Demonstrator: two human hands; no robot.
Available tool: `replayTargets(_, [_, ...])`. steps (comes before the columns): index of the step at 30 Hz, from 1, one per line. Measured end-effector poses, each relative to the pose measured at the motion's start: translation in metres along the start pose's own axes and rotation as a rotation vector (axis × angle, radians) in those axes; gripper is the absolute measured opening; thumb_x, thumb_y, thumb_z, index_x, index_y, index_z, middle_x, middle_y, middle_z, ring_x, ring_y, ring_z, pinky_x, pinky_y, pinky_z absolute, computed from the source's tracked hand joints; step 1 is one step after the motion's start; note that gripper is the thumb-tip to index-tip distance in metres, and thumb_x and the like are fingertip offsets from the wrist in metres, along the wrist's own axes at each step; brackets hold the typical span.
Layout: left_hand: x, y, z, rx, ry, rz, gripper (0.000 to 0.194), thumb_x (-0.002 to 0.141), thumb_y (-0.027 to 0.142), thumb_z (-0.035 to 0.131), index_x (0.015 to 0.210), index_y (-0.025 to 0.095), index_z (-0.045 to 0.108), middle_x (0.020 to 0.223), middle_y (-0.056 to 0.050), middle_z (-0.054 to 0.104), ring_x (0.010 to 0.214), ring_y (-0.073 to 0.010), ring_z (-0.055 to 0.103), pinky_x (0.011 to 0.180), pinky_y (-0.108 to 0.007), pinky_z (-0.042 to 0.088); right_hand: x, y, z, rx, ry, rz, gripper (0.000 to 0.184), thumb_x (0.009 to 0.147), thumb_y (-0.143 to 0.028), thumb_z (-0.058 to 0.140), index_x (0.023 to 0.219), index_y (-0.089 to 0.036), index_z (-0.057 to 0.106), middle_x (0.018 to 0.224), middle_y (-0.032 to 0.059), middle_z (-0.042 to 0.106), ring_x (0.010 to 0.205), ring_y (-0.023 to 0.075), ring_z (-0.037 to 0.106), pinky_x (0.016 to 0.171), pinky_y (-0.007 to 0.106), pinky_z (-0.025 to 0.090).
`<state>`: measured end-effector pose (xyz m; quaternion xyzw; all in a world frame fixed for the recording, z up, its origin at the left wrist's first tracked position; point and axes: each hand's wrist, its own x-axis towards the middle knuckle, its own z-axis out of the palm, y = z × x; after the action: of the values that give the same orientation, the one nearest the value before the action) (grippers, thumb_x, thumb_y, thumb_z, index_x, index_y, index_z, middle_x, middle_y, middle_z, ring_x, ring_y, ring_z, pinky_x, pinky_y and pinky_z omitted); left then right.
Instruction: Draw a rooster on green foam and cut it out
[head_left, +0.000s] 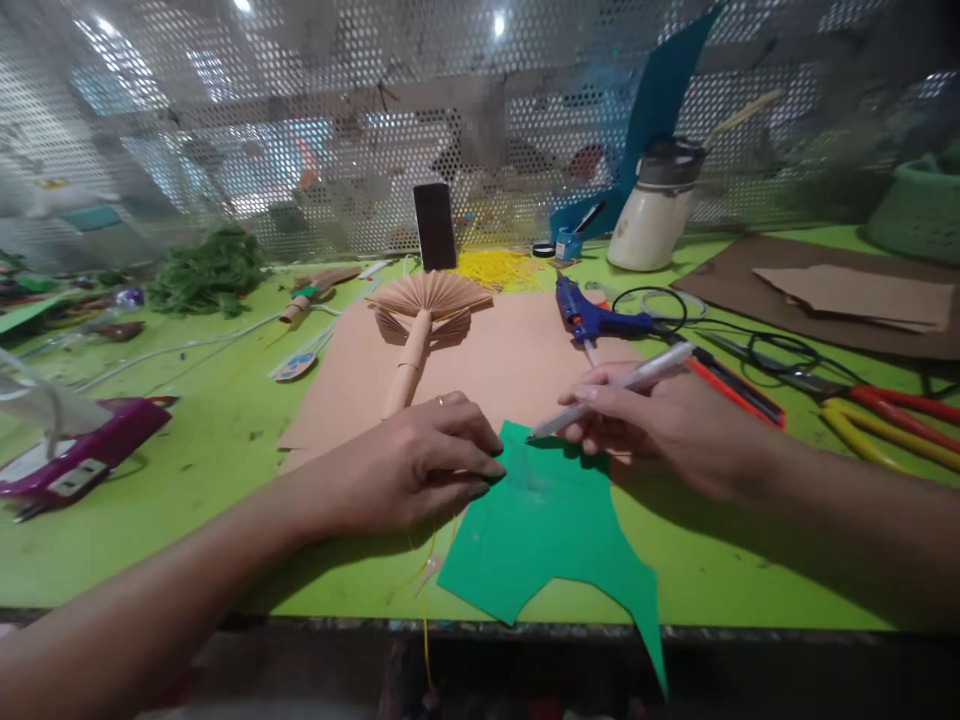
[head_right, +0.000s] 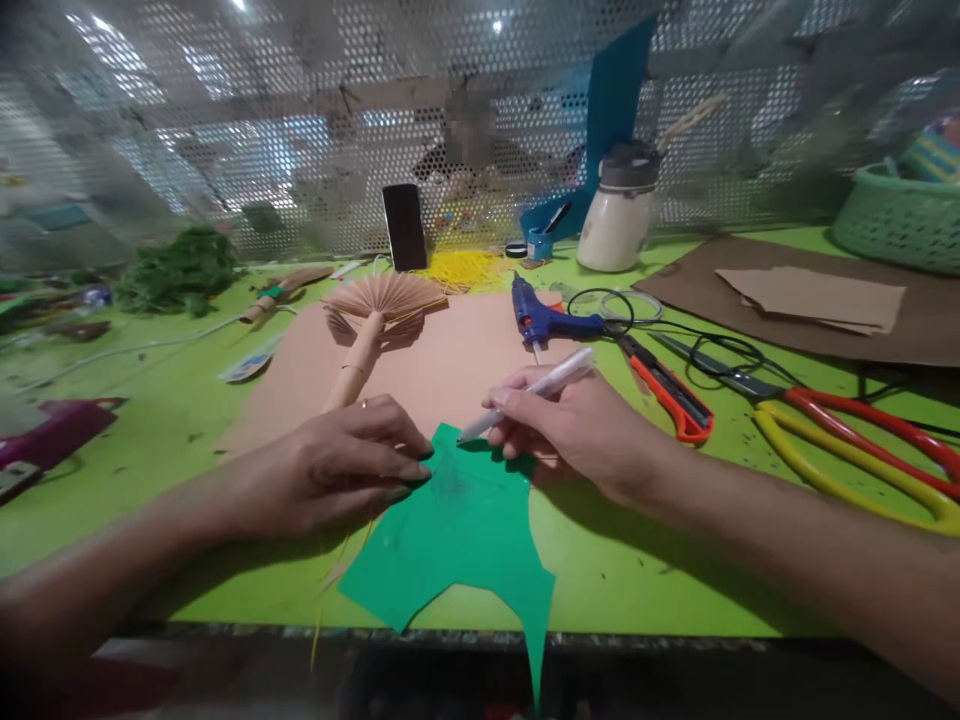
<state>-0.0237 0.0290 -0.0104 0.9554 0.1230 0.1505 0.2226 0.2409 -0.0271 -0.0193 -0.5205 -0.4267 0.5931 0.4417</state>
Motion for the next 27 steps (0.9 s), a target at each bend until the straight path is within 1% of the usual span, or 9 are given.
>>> replayTargets(3, [-0.001,-0.001,0.002,-0.013,0.005,0.007,0.022,0.096,0.012,0.062,0.112,0.012,0.078,0.107,-0.015,0.07,0.101,-0.0227,0.066,0.087,-0.034,0.054,-0.002,-0.001,0.0,-0.064,-0.013,-0.006,0.025,0.078,-0.042,0.085,0.078,-0.02,0.073,0.071,0.0032,0.075,0.057,0.0116,0.062,0.045,0.017,0.041])
replayTargets(6, [0.001,0.0,0.001,-0.02,0.0,-0.004,0.022,0.096,0.011,0.062,0.111,0.011,0.077,0.107,-0.014,0.069,0.1,-0.0221,0.065,0.086,-0.034,0.054,-0.005,0.004,-0.003,-0.13,-0.038,-0.063,0.027,0.086,-0.047,0.079,0.082,-0.021,0.075,0.075,0.0035,0.074,0.063,0.0116,0.063,0.046,0.016,0.04])
replayTargets(8, [0.001,0.002,0.0,-0.031,0.0,-0.009,0.022,0.095,0.01,0.061,0.11,0.011,0.077,0.107,-0.013,0.068,0.099,-0.0214,0.064,0.086,-0.033,0.053,-0.007,0.009,-0.006,-0.15,-0.049,-0.079,0.027,0.09,-0.048,0.076,0.084,-0.022,0.077,0.076,0.0033,0.074,0.065,0.0114,0.063,0.047,0.016,0.041])
replayTargets(12, [-0.001,0.004,0.0,-0.031,-0.003,-0.015,0.022,0.094,0.008,0.061,0.111,0.013,0.075,0.109,-0.012,0.067,0.1,-0.0204,0.063,0.086,-0.032,0.052,-0.009,0.011,-0.007,-0.12,-0.064,-0.081,0.022,0.091,-0.048,0.076,0.088,-0.026,0.078,0.077,0.0018,0.074,0.066,0.0115,0.064,0.05,0.015,0.045])
replayTargets(18, [-0.002,0.008,0.0,-0.007,0.011,-0.044,0.022,0.094,0.009,0.06,0.109,0.017,0.074,0.124,-0.013,0.061,0.113,-0.0222,0.06,0.092,-0.032,0.052,-0.011,0.005,-0.005,-0.199,-0.033,-0.121,0.025,0.092,-0.047,0.074,0.084,-0.023,0.077,0.073,0.0023,0.072,0.059,0.0101,0.059,0.046,0.015,0.044])
replayTargets(20, [0.0,0.01,-0.001,0.017,0.01,-0.052,0.021,0.094,0.01,0.058,0.105,0.017,0.075,0.13,-0.015,0.06,0.118,-0.0245,0.06,0.095,-0.034,0.052,-0.012,0.006,-0.006,-0.222,-0.023,-0.119,0.026,0.092,-0.048,0.074,0.085,-0.023,0.077,0.073,0.0028,0.073,0.061,0.0113,0.061,0.047,0.016,0.046])
replayTargets(22, [0.002,0.012,-0.003,0.042,0.003,-0.04,0.021,0.096,0.012,0.055,0.104,0.019,0.074,0.133,-0.015,0.062,0.119,-0.0264,0.06,0.096,-0.037,0.053,-0.012,0.007,-0.006,-0.229,-0.022,-0.121,0.025,0.092,-0.048,0.073,0.086,-0.024,0.077,0.074,0.0029,0.073,0.062,0.012,0.062,0.047,0.016,0.046])
replayTargets(25, [0.004,0.014,-0.004,0.097,-0.017,-0.022,0.019,0.096,0.015,0.055,0.103,0.019,0.072,0.128,-0.015,0.067,0.114,-0.0293,0.063,0.098,-0.044,0.053,-0.012,0.008,-0.008,-0.228,-0.031,-0.122,0.024,0.093,-0.048,0.072,0.087,-0.025,0.078,0.075,0.0022,0.073,0.062,0.0113,0.061,0.048,0.016,0.045])
replayTargets(27, [0.004,0.015,-0.004,0.118,-0.027,-0.018,0.018,0.096,0.016,0.055,0.104,0.02,0.071,0.125,-0.015,0.069,0.113,-0.0299,0.063,0.098,-0.045,0.054,-0.012,0.009,-0.008,-0.2,-0.043,-0.115,0.022,0.094,-0.047,0.072,0.088,-0.026,0.078,0.077,0.0018,0.073,0.065,0.0117,0.062,0.05,0.017,0.045])
